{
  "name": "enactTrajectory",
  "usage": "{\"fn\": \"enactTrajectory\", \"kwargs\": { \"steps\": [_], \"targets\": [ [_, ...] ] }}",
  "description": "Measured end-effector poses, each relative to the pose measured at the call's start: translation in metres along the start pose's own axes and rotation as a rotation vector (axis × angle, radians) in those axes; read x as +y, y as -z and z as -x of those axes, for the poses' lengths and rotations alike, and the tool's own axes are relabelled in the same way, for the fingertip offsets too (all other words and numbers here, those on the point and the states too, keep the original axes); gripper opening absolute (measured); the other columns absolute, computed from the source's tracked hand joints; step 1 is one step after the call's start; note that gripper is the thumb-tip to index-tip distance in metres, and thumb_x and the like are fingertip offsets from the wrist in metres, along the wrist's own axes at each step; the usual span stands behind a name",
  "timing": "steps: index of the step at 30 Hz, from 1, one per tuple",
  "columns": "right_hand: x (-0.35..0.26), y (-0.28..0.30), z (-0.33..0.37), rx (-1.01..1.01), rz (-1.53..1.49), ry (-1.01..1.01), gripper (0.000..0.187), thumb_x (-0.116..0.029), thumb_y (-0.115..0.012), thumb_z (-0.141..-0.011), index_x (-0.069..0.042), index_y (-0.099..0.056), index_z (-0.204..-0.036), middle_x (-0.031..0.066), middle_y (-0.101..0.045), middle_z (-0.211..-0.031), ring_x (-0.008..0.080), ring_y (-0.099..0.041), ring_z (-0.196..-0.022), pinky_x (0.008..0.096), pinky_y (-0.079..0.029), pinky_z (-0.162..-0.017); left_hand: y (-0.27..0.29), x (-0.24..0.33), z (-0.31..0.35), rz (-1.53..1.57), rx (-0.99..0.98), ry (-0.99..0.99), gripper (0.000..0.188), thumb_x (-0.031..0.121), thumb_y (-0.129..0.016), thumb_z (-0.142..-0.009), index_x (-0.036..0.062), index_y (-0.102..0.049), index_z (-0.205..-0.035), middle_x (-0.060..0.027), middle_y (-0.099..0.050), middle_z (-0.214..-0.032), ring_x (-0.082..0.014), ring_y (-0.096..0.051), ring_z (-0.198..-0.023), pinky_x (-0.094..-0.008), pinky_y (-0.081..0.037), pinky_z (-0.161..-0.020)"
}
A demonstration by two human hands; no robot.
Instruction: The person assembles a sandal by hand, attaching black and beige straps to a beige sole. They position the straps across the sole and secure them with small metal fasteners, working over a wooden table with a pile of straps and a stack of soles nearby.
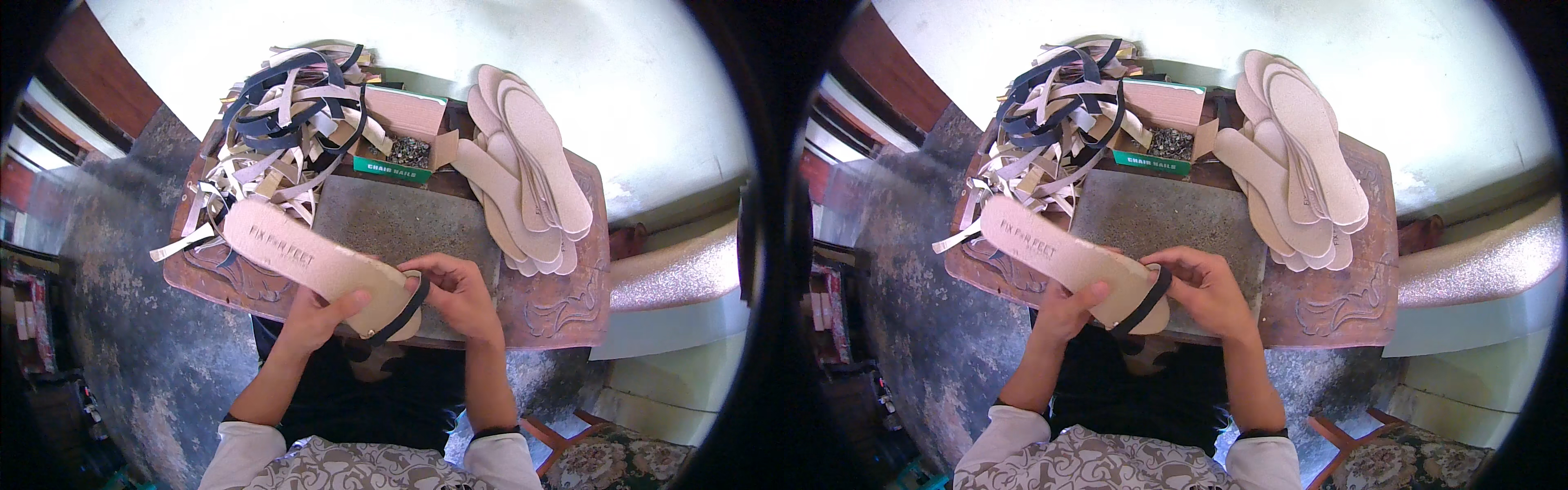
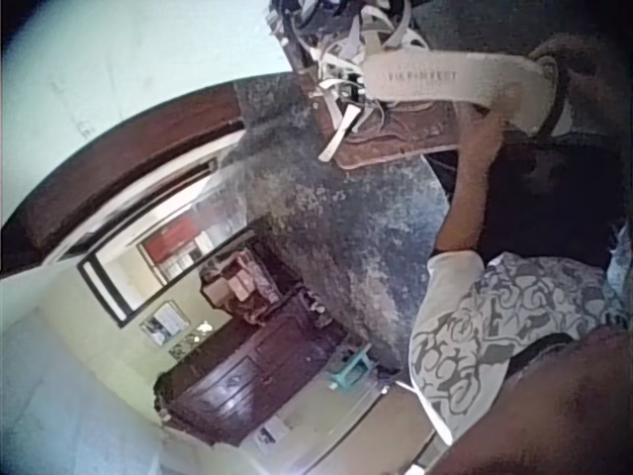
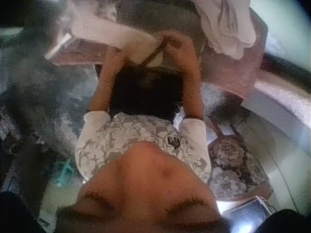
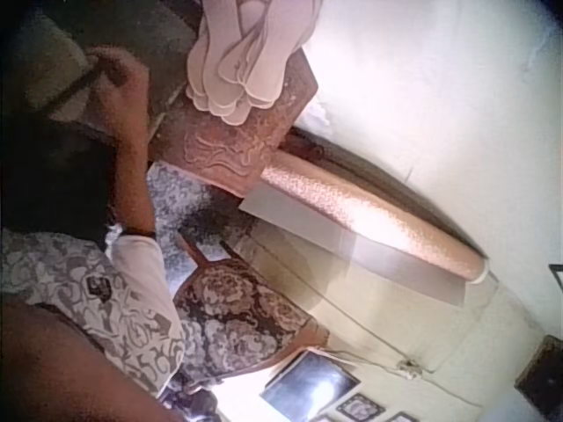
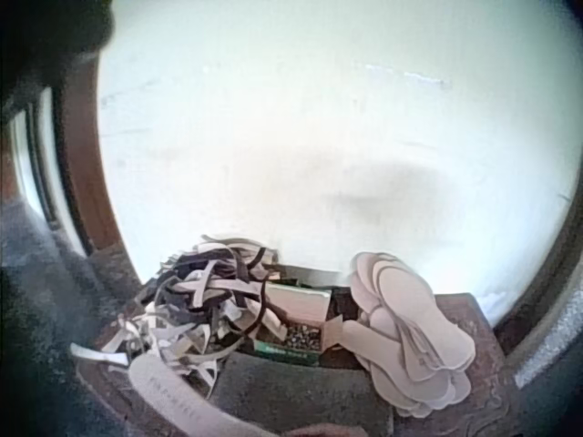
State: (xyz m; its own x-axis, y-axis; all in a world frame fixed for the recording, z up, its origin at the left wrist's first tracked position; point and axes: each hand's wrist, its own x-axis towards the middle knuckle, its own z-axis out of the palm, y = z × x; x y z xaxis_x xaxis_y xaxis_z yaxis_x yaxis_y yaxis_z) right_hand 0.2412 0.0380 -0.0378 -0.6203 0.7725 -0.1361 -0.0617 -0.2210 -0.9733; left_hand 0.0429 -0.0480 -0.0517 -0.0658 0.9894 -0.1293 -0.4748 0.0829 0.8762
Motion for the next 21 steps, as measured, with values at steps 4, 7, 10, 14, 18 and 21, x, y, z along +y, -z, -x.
{"fn": "enactTrajectory", "kwargs": {
  "steps": [4, 7, 10, 14, 18, 21],
  "targets": [
    [-0.005, 0.002, -0.006, -0.052, 0.004, -0.007, 0.021, -0.005, -0.065, -0.088, 0.001, -0.066, -0.108, 0.0036, -0.068, -0.095, 0.0083, -0.062, -0.086, 0.0239, -0.050, -0.076, -0.009, 0.005, -0.006, -0.192, -0.072, 0.033, 0.033, 0.011, -0.065, -0.089, -0.0009, -0.058, -0.120, -0.0094, -0.065, -0.112, -0.0157, -0.061, -0.102, -0.0303, -0.048, -0.089],
    [-0.010, 0.006, -0.010, -0.028, 0.226, 0.068, 0.022, 0.000, -0.065, -0.085, 0.002, -0.067, -0.108, 0.0041, -0.067, -0.094, 0.0095, -0.062, -0.088, 0.0248, -0.050, -0.078, -0.011, 0.005, -0.006, -0.224, -0.033, 0.047, 0.030, 0.012, -0.066, -0.090, -0.0004, -0.061, -0.116, -0.0084, -0.066, -0.107, -0.0150, -0.062, -0.098, -0.0295, -0.050, -0.085],
    [-0.014, 0.010, -0.013, -0.054, 0.248, -0.039, 0.023, 0.002, -0.066, -0.084, 0.003, -0.067, -0.107, 0.0048, -0.067, -0.095, 0.0102, -0.062, -0.089, 0.0255, -0.050, -0.079, -0.007, -0.002, -0.004, -0.269, 0.007, 0.045, 0.029, 0.014, -0.066, -0.090, -0.0006, -0.061, -0.114, -0.0080, -0.067, -0.104, -0.0148, -0.063, -0.095, -0.0291, -0.050, -0.082],
    [-0.023, 0.020, -0.018, -0.198, 0.195, -0.099, 0.021, 0.001, -0.066, -0.084, 0.004, -0.067, -0.106, 0.0056, -0.066, -0.096, 0.0096, -0.062, -0.088, 0.0257, -0.050, -0.078, -0.007, -0.002, -0.002, -0.274, -0.016, 0.068, 0.028, 0.014, -0.065, -0.091, -0.0006, -0.062, -0.114, -0.0081, -0.067, -0.103, -0.0149, -0.063, -0.094, -0.0292, -0.051, -0.081],
    [-0.023, 0.021, -0.019, -0.155, 0.241, -0.025, 0.028, 0.004, -0.063, -0.079, -0.004, -0.068, -0.105, 0.0050, -0.067, -0.093, 0.0140, -0.065, -0.087, 0.0285, -0.052, -0.077, -0.008, -0.005, -0.003, -0.301, -0.026, 0.015, 0.027, 0.015, -0.064, -0.091, -0.0005, -0.062, -0.114, -0.0081, -0.067, -0.104, -0.0153, -0.063, -0.094, -0.0297, -0.051, -0.081],
    [-0.025, 0.007, -0.015, 0.023, 0.437, 0.158, 0.029, 0.002, -0.067, -0.076, -0.006, -0.069, -0.104, 0.0071, -0.066, -0.096, 0.0208, -0.065, -0.090, 0.0322, -0.052, -0.081, -0.010, 0.000, -0.005, -0.309, 0.028, 0.009, 0.026, 0.015, -0.063, -0.092, -0.0005, -0.062, -0.113, -0.0081, -0.067, -0.104, -0.0153, -0.062, -0.095, -0.0296, -0.050, -0.082]
  ]
}}
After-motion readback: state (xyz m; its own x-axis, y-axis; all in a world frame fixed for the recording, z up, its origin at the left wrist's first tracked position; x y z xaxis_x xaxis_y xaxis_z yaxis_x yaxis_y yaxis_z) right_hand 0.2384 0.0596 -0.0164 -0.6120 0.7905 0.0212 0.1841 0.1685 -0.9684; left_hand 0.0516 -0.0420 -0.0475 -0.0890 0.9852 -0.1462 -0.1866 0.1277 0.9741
